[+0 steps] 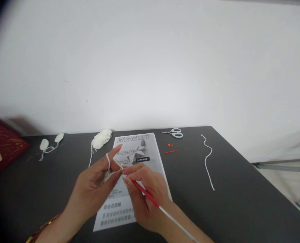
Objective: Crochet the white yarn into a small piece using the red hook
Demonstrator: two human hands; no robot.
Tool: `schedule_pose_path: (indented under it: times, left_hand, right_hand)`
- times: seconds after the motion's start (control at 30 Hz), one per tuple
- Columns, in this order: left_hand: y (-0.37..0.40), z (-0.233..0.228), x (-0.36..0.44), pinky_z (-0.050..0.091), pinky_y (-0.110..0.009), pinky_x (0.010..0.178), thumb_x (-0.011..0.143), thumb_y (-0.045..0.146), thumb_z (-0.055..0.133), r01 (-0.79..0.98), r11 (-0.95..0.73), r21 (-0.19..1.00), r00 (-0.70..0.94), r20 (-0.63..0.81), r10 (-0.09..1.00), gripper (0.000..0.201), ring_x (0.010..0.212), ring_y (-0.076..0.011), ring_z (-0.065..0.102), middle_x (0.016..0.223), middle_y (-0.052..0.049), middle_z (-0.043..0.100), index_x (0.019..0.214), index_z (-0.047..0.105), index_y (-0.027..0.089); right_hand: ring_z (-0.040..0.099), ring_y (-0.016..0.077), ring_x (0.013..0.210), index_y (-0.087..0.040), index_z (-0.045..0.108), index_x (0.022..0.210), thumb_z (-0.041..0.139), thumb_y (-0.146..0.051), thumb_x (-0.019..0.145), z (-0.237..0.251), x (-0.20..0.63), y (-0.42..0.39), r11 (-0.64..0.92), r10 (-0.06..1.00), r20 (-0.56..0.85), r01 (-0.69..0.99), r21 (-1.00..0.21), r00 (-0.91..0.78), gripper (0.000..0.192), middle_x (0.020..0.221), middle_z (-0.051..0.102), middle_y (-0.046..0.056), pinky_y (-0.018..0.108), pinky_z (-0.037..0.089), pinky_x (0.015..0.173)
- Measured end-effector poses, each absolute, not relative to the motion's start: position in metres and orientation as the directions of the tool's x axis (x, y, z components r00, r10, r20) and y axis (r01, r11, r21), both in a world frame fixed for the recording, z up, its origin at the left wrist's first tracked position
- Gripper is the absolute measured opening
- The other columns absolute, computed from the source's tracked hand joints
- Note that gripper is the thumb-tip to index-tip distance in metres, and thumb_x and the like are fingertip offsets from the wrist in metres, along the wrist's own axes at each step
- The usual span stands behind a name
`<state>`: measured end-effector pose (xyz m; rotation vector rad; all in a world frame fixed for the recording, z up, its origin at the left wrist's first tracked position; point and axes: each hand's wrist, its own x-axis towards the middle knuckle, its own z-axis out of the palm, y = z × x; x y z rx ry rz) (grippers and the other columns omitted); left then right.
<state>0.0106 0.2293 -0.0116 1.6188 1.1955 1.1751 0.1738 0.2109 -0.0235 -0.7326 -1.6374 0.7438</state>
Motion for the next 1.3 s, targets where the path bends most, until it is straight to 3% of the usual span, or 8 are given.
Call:
schedule_pose_path:
  times: [0.13,0.27,0.47,0.67,0.8,1.07,1.2,1.3]
  left_hand:
    - [0.229,-0.010,0.010,0.049,-0.033,0.081,0.081,0.023,0.061,0.147,-0.202,0.968,0.144,0.181,0.973,0.024,0.086,-0.0211,0.063,0.076,-0.004,0.064,0.103,0.068,0.016]
    - [0.228,-0.008,0.010,0.050,-0.030,0.073,0.080,0.024,0.065,-0.039,-0.050,0.998,0.154,0.055,0.987,0.049,0.071,-0.0148,0.060,0.073,0.001,0.062,0.127,0.056,0.020]
    - [0.231,-0.007,0.011,0.050,-0.030,0.071,0.078,0.025,0.066,-0.133,0.020,0.991,0.183,0.005,0.983,0.050,0.069,-0.0140,0.060,0.072,0.001,0.061,0.127,0.057,0.021]
    - [0.234,-0.010,0.011,0.045,-0.034,0.085,0.076,0.020,0.068,-0.081,-0.042,0.996,0.148,0.054,0.988,0.047,0.076,-0.0154,0.061,0.069,0.003,0.059,0.123,0.061,0.021]
    - [0.233,-0.011,0.012,0.041,-0.031,0.089,0.076,0.021,0.069,-0.107,-0.031,0.994,0.130,0.045,0.990,0.049,0.076,-0.0131,0.058,0.068,0.004,0.061,0.123,0.060,0.020]
    - [0.228,-0.011,0.012,0.042,-0.024,0.072,0.077,0.018,0.070,-0.392,0.109,0.913,0.154,-0.052,0.987,0.063,0.071,-0.0090,0.056,0.073,0.005,0.060,0.134,0.047,0.033]
    - [0.227,-0.009,0.013,0.043,-0.023,0.070,0.074,0.016,0.072,-0.457,0.090,0.885,0.116,-0.041,0.992,0.064,0.068,-0.0087,0.056,0.071,0.006,0.058,0.132,0.050,0.033]
    - [0.227,-0.008,0.014,0.043,-0.023,0.068,0.073,0.016,0.073,-0.469,0.073,0.880,0.087,-0.037,0.996,0.064,0.068,-0.0092,0.057,0.071,0.005,0.058,0.131,0.051,0.032]
  right_hand:
    - [0.066,0.0205,0.093,-0.023,0.059,0.093,0.052,-0.009,0.087,-0.027,0.171,0.212,0.566,0.817,0.562,-0.003,-0.824,-0.130,0.017,0.097,0.068,0.005,0.035,0.053,0.080]
    - [0.067,0.0190,0.088,-0.024,0.059,0.089,0.051,-0.013,0.090,-0.030,0.168,0.212,0.484,0.868,0.493,-0.118,-0.867,-0.056,0.013,0.095,0.068,0.004,0.035,0.053,0.078]
    - [0.067,0.0198,0.092,-0.024,0.059,0.092,0.052,-0.010,0.088,-0.025,0.172,0.213,0.544,0.832,0.542,-0.015,-0.839,-0.114,0.016,0.096,0.069,0.005,0.034,0.054,0.078]
    - [0.068,0.0219,0.098,-0.021,0.059,0.099,0.057,-0.006,0.080,-0.031,0.172,0.215,0.768,0.640,0.728,0.231,-0.597,-0.247,0.025,0.103,0.071,0.010,0.029,0.056,0.079]
    - [0.068,0.0225,0.100,-0.019,0.059,0.101,0.058,-0.006,0.081,-0.036,0.172,0.218,0.846,0.527,0.805,0.260,-0.467,-0.271,0.024,0.106,0.071,0.013,0.030,0.057,0.081]
    - [0.067,0.0231,0.097,-0.023,0.067,0.099,0.057,-0.006,0.084,-0.034,0.165,0.219,0.674,0.727,0.683,-0.119,-0.729,-0.064,0.025,0.103,0.070,0.008,0.041,0.055,0.083]
    - [0.062,0.0176,0.084,-0.024,0.073,0.083,0.069,-0.017,0.078,-0.037,0.168,0.227,0.564,0.824,0.564,-0.147,-0.813,0.043,0.009,0.089,0.064,0.004,0.032,0.052,0.076]
    - [0.056,0.0141,0.074,-0.024,0.074,0.078,0.074,-0.023,0.074,-0.038,0.171,0.232,0.430,0.901,0.431,-0.262,-0.864,0.057,0.005,0.075,0.057,0.000,0.027,0.050,0.065]
